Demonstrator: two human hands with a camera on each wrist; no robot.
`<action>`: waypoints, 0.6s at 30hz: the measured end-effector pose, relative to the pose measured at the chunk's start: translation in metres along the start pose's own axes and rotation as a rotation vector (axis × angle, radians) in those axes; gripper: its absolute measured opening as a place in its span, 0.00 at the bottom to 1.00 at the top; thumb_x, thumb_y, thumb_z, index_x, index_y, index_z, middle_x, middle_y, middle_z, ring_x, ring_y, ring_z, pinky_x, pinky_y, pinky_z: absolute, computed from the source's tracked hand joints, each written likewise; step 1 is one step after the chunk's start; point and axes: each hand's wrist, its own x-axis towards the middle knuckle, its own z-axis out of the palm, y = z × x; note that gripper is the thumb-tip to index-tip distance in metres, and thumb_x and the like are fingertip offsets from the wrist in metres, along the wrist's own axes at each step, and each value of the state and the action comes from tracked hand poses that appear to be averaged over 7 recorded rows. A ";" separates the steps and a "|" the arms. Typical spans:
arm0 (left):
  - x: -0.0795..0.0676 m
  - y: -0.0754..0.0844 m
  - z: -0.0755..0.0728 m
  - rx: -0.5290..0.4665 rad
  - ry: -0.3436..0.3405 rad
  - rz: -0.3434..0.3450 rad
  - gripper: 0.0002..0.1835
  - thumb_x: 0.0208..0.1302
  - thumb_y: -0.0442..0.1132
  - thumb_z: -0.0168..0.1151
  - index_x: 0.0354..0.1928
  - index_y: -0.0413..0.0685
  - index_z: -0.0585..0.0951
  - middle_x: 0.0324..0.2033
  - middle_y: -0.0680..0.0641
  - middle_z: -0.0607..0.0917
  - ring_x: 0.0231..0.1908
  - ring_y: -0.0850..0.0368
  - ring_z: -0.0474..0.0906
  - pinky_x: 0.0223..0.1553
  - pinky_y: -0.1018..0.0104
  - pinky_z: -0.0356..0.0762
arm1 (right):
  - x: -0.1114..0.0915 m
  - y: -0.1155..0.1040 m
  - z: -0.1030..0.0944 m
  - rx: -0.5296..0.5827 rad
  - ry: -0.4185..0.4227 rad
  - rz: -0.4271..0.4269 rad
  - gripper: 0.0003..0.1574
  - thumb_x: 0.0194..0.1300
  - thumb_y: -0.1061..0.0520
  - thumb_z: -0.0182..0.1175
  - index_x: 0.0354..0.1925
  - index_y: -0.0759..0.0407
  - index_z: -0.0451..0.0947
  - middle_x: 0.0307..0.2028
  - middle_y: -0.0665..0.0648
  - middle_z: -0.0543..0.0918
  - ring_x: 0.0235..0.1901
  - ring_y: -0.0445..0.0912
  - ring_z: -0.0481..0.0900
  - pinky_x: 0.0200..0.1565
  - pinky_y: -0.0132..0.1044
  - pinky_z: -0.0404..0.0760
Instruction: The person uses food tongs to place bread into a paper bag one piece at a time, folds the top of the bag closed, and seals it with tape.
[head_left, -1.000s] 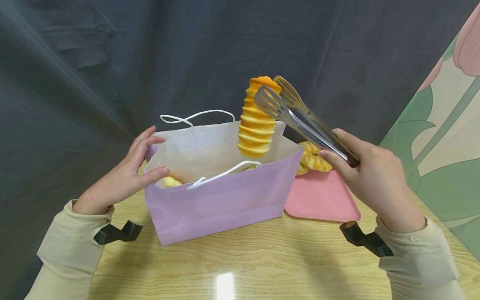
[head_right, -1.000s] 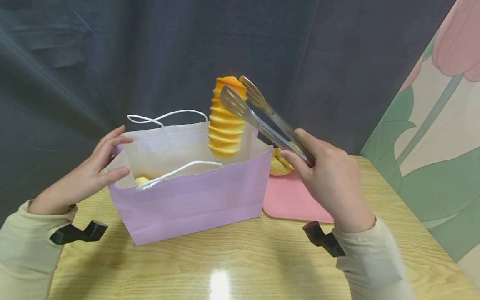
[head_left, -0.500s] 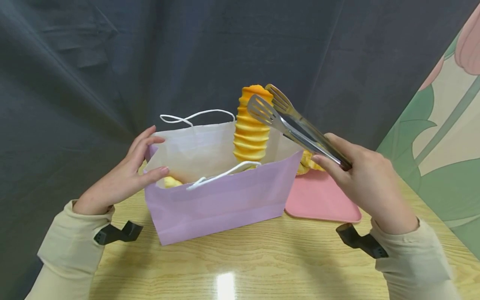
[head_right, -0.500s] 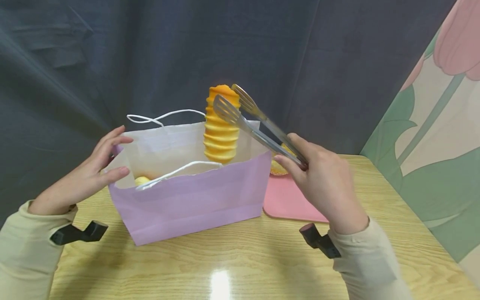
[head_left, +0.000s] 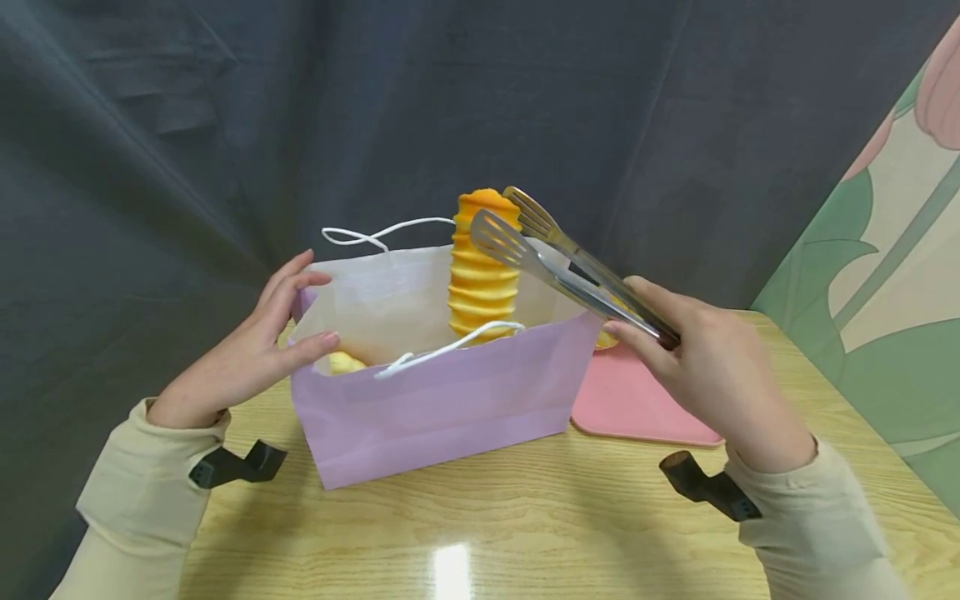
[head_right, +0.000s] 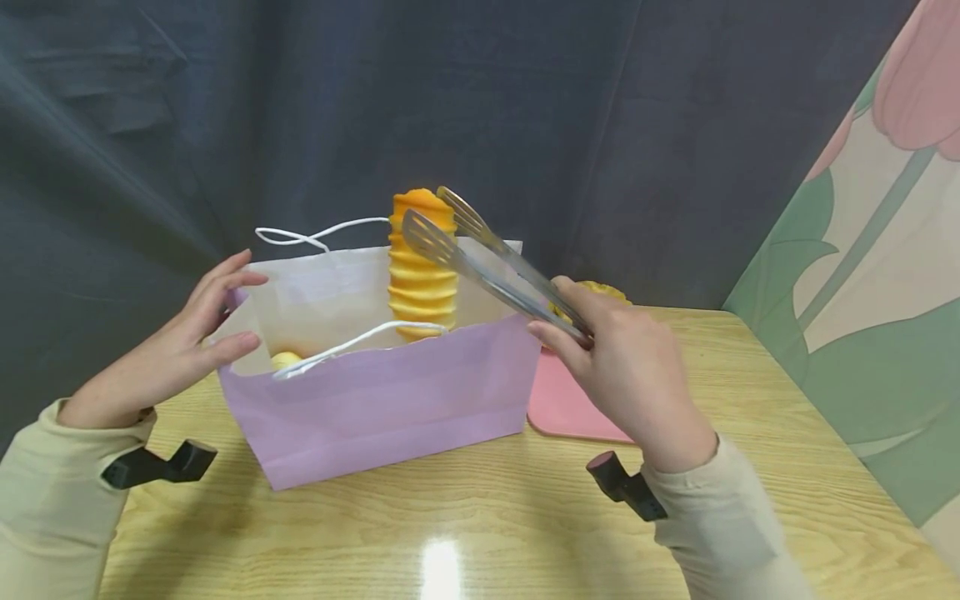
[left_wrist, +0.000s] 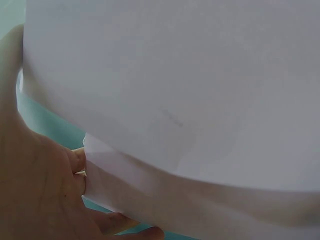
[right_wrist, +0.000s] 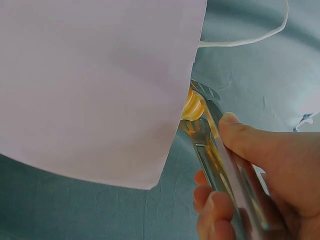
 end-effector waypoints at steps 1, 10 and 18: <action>0.000 0.000 0.000 0.000 0.001 0.000 0.34 0.63 0.49 0.55 0.67 0.50 0.54 0.73 0.54 0.35 0.65 0.41 0.53 0.58 0.29 0.53 | 0.000 -0.001 0.000 0.004 -0.005 0.000 0.24 0.54 0.51 0.67 0.51 0.49 0.75 0.15 0.48 0.64 0.18 0.42 0.61 0.23 0.34 0.58; 0.000 -0.002 -0.001 -0.003 0.004 0.001 0.35 0.62 0.49 0.56 0.68 0.50 0.54 0.73 0.52 0.36 0.65 0.40 0.53 0.57 0.29 0.54 | 0.002 -0.008 0.001 0.018 -0.004 -0.033 0.24 0.54 0.51 0.67 0.51 0.50 0.76 0.15 0.48 0.65 0.18 0.40 0.61 0.22 0.32 0.57; 0.000 0.000 0.000 -0.001 -0.001 -0.005 0.34 0.63 0.49 0.55 0.67 0.50 0.54 0.73 0.54 0.35 0.66 0.40 0.52 0.58 0.28 0.53 | 0.004 -0.013 0.004 0.036 0.004 -0.064 0.25 0.52 0.50 0.68 0.50 0.49 0.77 0.16 0.46 0.68 0.18 0.38 0.61 0.21 0.32 0.59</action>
